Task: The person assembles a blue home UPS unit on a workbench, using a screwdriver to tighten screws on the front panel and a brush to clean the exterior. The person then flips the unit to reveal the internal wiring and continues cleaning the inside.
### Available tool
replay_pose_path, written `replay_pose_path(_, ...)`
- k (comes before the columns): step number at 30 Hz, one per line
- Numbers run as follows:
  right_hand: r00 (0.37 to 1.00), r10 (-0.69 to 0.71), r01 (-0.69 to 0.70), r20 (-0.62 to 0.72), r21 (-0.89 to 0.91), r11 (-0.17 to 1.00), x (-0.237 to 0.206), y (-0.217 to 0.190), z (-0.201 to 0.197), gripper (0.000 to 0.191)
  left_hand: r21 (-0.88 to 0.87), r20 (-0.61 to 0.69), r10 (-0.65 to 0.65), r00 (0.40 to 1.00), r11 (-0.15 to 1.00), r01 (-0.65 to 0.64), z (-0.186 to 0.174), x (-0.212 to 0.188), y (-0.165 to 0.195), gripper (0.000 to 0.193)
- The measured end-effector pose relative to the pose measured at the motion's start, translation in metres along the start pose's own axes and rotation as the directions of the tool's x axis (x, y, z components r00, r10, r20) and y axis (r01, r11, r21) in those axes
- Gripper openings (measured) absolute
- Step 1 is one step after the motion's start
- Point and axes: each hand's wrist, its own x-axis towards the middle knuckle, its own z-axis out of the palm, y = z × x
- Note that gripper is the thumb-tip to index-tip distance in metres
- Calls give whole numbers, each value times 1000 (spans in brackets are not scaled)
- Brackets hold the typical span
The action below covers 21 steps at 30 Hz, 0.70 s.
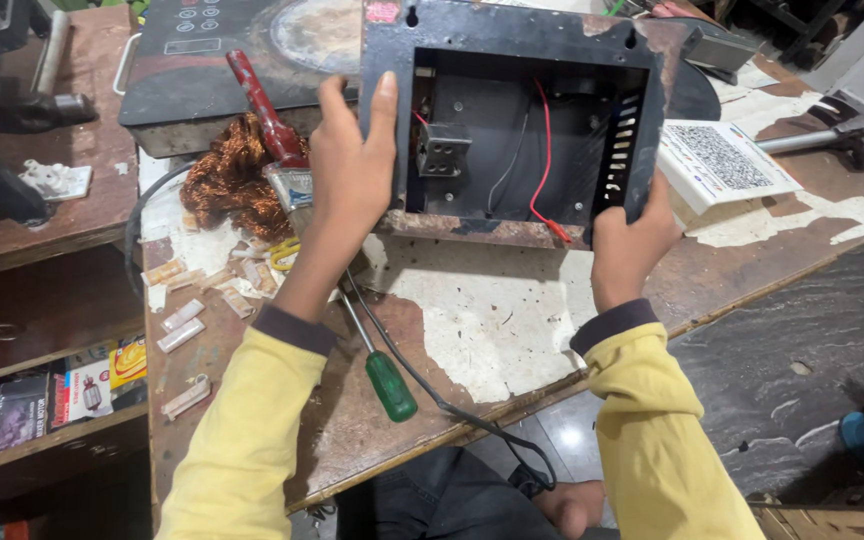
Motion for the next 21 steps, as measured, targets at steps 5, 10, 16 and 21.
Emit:
replay_pose_path(5, 999, 37, -38, -27, -24, 999, 10, -4, 6, 49, 405, -43, 28, 999, 914, -8, -18, -10, -10, 68)
replay_pose_path(10, 998, 43, -40, -54, 58, 998, 7, -8, 8, 52, 786, -130, -32, 991, 607, 122, -50, -9, -30, 69)
replay_pose_path(16, 993, 108, -109, -47, -15, 994, 2, -11, 3, 54, 792, 111, -391, 913, 590, 156, -71, -8, -49, 101)
replay_pose_path(21, 997, 74, -73, -36, 29, 997, 8, -7, 4, 55, 828, 135, -456, 879, 540, 153, -61, -13, -45, 129)
